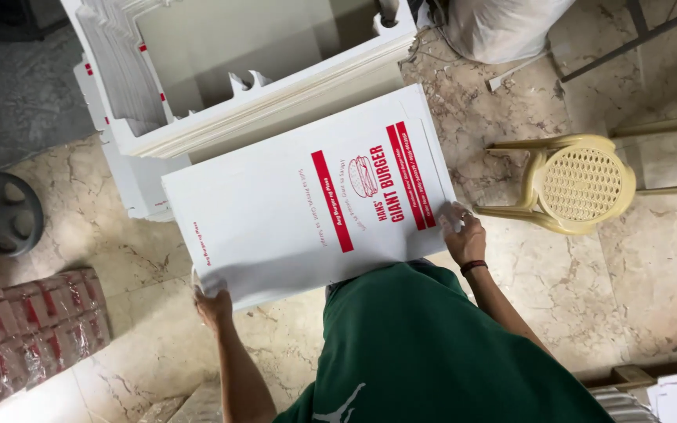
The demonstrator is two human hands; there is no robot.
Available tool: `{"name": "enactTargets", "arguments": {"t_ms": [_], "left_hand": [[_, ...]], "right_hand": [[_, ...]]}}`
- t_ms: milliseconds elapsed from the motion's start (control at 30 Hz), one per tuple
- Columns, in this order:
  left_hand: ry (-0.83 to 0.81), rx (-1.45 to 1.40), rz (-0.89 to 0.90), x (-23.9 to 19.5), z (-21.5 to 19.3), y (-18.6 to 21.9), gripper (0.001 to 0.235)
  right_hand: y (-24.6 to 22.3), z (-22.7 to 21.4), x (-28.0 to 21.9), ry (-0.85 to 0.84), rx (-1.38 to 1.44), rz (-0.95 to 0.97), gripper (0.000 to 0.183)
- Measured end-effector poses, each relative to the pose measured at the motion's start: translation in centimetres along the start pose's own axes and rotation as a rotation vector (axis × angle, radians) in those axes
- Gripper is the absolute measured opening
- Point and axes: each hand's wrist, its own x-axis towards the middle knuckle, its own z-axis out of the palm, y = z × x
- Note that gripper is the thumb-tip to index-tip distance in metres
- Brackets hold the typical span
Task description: Manually punching out pre-cut burger box shapes from corrugated cardboard sheets using a plastic template.
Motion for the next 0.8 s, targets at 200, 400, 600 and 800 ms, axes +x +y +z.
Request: {"name": "enactTargets", "arguments": {"t_ms": [200, 400, 600, 800], "left_hand": [[-0.186, -0.045, -0.028, 2.6, -0.1, -3.3, 0.073], [-0.265, -0.358, -0.030, 1.9, -4.6, 0.9, 0.054], [-0.404, -0.372, -0.026, 4.9, -8.1, 1.3, 0.064], [-0.652, -0.341, -0.038, 6.5, -11.2, 1.6, 0.053]], "right_hand": [[-0.3, 1.9, 0.8, 0.066, -0.082, 0.133, 0.054], [-4.8, 0.1, -1.2, 0.010, -0.019, 0.192, 0.064], [-4.5, -0.4, -3.8, -0.037, 0.153, 0.282, 0.059], [0.2, 1.9, -5.8, 0.258, 0.127, 0.415, 0.065]]}}
